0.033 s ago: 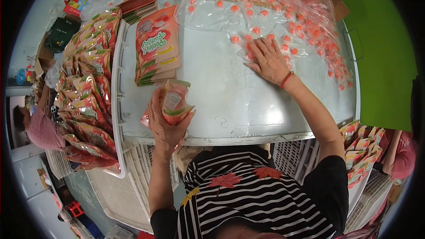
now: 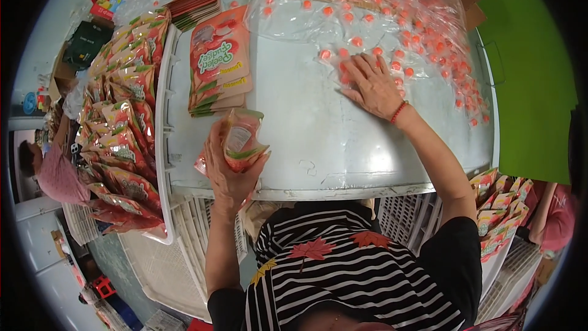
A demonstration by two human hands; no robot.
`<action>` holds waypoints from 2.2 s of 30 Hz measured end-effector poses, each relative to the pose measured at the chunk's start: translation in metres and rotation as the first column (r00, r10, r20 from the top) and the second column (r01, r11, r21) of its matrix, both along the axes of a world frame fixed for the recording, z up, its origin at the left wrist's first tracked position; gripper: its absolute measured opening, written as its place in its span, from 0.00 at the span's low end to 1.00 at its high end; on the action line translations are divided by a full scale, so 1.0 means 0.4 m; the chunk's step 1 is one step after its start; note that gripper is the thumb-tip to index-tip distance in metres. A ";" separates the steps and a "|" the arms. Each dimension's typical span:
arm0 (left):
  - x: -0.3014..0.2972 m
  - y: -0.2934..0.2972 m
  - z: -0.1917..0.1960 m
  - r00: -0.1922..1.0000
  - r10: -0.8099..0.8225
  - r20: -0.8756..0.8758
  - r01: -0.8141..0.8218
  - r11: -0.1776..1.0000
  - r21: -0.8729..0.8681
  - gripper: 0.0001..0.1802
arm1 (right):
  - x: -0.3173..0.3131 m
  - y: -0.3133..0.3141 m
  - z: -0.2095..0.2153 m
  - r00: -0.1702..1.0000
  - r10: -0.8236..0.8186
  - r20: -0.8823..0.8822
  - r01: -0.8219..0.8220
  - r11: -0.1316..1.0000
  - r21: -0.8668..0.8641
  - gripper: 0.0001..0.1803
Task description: Packing individual candies into pre-labeled plastic pouches at a packing station.
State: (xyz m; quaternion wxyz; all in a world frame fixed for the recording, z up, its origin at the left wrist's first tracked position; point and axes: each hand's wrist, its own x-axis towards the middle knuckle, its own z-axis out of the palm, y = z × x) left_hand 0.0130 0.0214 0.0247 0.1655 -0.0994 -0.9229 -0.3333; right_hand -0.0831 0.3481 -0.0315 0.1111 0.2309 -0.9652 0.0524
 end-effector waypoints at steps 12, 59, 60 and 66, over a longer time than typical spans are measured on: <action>0.018 -0.049 -0.017 0.996 0.082 0.047 -0.084 0.996 0.032 0.52 | 0.048 -0.038 0.042 0.961 -0.234 0.146 0.265 0.639 -0.722 0.14; 0.006 -0.089 -0.025 0.994 0.113 0.011 -0.114 0.989 0.089 0.51 | 0.024 -0.029 0.003 0.958 -0.269 -0.100 0.133 0.724 -0.677 0.13; 0.006 -0.084 -0.030 0.996 0.090 0.003 -0.090 0.993 0.077 0.52 | 0.024 0.030 0.001 0.945 -0.296 -0.140 0.142 0.755 -0.640 0.13; -0.012 -0.057 -0.020 0.998 0.057 0.027 -0.059 0.996 0.068 0.52 | 0.027 0.157 -0.062 0.966 -0.256 -0.035 0.209 0.853 -0.478 0.15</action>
